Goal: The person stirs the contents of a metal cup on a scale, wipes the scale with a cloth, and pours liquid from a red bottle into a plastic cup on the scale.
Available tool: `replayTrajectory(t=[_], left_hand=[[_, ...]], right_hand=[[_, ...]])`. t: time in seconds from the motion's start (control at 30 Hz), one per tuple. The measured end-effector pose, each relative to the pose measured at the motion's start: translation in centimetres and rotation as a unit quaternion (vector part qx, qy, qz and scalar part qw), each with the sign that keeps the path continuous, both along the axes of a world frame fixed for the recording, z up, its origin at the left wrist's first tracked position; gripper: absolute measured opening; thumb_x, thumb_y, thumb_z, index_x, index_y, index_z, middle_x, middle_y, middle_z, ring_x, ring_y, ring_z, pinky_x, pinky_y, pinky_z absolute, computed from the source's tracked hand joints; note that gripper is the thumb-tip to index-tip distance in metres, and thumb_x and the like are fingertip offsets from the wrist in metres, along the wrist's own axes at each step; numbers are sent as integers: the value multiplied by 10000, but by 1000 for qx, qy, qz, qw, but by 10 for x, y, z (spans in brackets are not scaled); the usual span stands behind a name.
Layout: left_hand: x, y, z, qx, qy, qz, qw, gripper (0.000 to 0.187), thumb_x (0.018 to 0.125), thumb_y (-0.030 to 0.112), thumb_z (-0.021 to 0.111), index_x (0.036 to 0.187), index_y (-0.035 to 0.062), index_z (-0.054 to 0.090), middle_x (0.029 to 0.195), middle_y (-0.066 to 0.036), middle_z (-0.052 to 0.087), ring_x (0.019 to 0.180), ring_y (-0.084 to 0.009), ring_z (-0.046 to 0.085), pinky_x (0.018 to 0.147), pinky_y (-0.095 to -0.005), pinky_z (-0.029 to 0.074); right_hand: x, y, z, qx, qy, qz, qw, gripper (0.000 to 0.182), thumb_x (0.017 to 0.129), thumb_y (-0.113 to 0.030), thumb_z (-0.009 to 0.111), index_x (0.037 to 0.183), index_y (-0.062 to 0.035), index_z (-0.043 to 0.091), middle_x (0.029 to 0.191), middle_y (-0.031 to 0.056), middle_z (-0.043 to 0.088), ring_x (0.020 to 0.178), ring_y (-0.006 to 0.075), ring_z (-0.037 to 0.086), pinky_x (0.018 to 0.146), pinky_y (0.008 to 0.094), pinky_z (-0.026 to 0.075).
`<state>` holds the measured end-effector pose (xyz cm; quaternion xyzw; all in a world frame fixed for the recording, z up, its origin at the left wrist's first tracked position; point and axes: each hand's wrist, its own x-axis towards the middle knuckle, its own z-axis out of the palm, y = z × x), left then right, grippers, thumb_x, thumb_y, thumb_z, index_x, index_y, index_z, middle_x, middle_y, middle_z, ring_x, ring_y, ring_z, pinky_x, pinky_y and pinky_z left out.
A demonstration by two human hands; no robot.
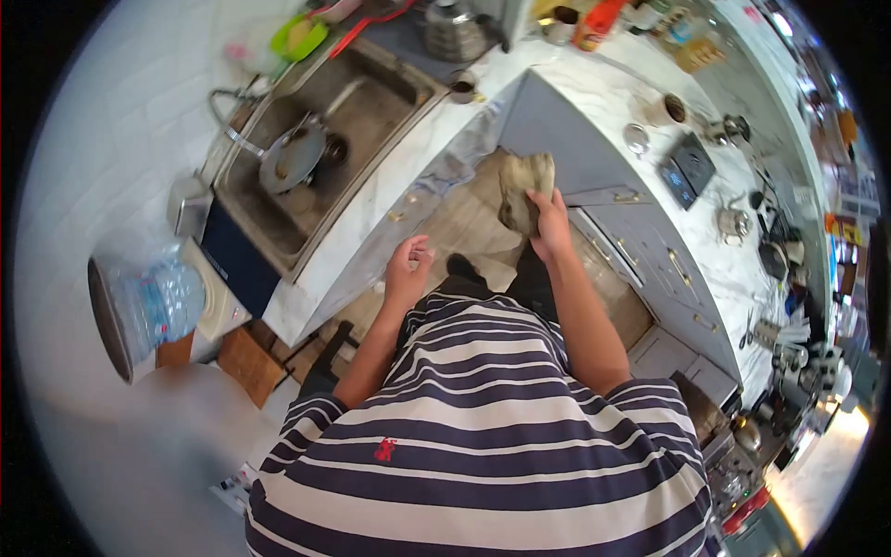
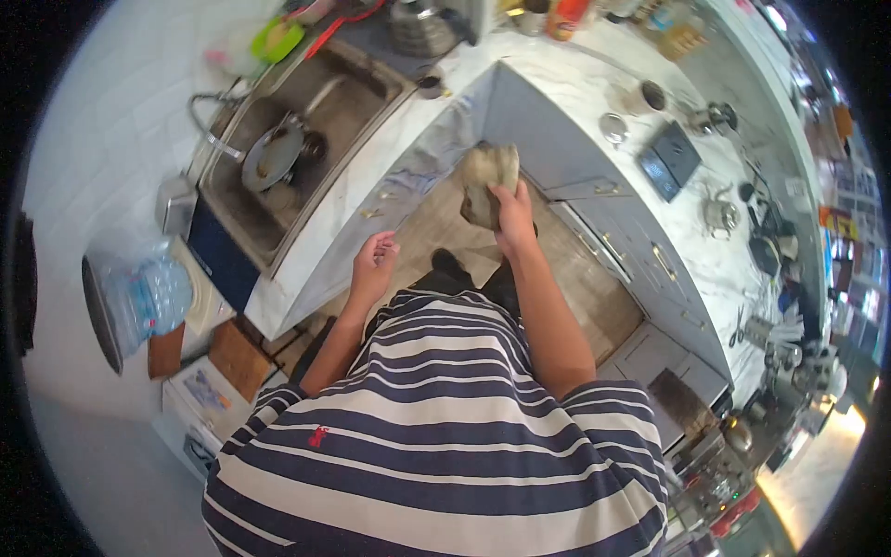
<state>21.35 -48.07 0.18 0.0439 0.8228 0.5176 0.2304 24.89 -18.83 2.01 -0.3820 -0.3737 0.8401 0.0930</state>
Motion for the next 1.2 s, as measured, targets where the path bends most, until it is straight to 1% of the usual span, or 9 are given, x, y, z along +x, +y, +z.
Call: replayTrajectory(t=[0.17, 0.27, 0.43, 0.6, 0.63, 0.73, 0.87, 0.97, 1.2], left_hand=[[-18, 67, -1, -4, 38, -94, 995, 370, 944, 180, 749, 1278, 42, 671, 1087, -107, 709, 876, -173, 671, 826, -338, 547], [-20, 121, 7, -5, 38, -132, 991, 371, 947, 194, 752, 1276, 44, 671, 1087, -115, 712, 883, -188, 681, 836, -345, 551], [-17, 224, 10, 1, 53, -211, 976, 379, 965, 201, 733, 1312, 62, 671, 1091, -66, 708, 913, -138, 648, 809, -305, 530], [-9, 320, 12, 25, 82, -252, 964, 362, 953, 209, 743, 1271, 50, 678, 1089, -116, 716, 911, -205, 689, 849, -353, 549], [-8, 335, 11, 22, 82, -252, 964, 365, 951, 211, 746, 1274, 54, 679, 1081, -116, 718, 917, -205, 683, 847, -352, 548], [-4, 363, 20, 21, 78, -232, 969, 369, 947, 210, 751, 1274, 55, 680, 1077, -112, 719, 916, -204, 681, 845, -351, 548], [-9, 374, 25, -2, 105, -214, 971, 362, 940, 195, 760, 1260, 42, 686, 1059, -114, 723, 892, -203, 686, 831, -343, 558], [-17, 380, 23, -21, 87, -208, 974, 365, 956, 196, 742, 1277, 34, 680, 1064, -96, 721, 916, -183, 675, 853, -338, 550], [-30, 411, 23, -8, 86, -217, 972, 361, 941, 198, 762, 1258, 43, 689, 1054, -119, 723, 885, -195, 691, 819, -336, 562]], right_hand=[[94, 71, 29, -40, 57, -93, 993, 434, 1022, -105, 584, 1438, -95, 459, 1286, 167, 645, 1130, 299, 688, 940, 484, 583], [137, 129, 28, 14, 57, -151, 987, 689, 984, -38, 620, 1576, -115, 276, 1348, 146, 596, 1161, 296, 658, 935, 482, 575], [168, 235, 43, 256, -62, -232, 936, 741, 873, -40, 676, 1568, -5, 422, 1405, 175, 601, 1235, 292, 627, 1069, 387, 474], [162, 349, 26, 557, -274, -171, 765, 700, 834, -122, 689, 1510, -30, 537, 1335, 317, 622, 1235, 436, 615, 1083, 452, 465], [156, 367, 22, 528, -281, -154, 786, 671, 858, -132, 666, 1515, -70, 547, 1279, 342, 627, 1186, 484, 604, 1065, 478, 473], [132, 398, 12, 628, -297, -139, 705, 643, 826, -100, 691, 1464, -113, 610, 1246, 314, 586, 1170, 469, 591, 1025, 487, 496], [102, 409, 0, 645, -322, -121, 682, 614, 814, -109, 724, 1412, -230, 658, 1347, 254, 542, 1213, 451, 546, 982, 541, 506], [98, 398, -4, 656, -394, 35, 643, 654, 819, -185, 769, 1441, -314, 616, 1469, 174, 472, 1292, 444, 504, 972, 597, 490], [100, 399, -2, 681, -353, 81, 636, 693, 798, -201, 775, 1459, -316, 603, 1561, 172, 408, 1261, 431, 497, 944, 570, 532]])
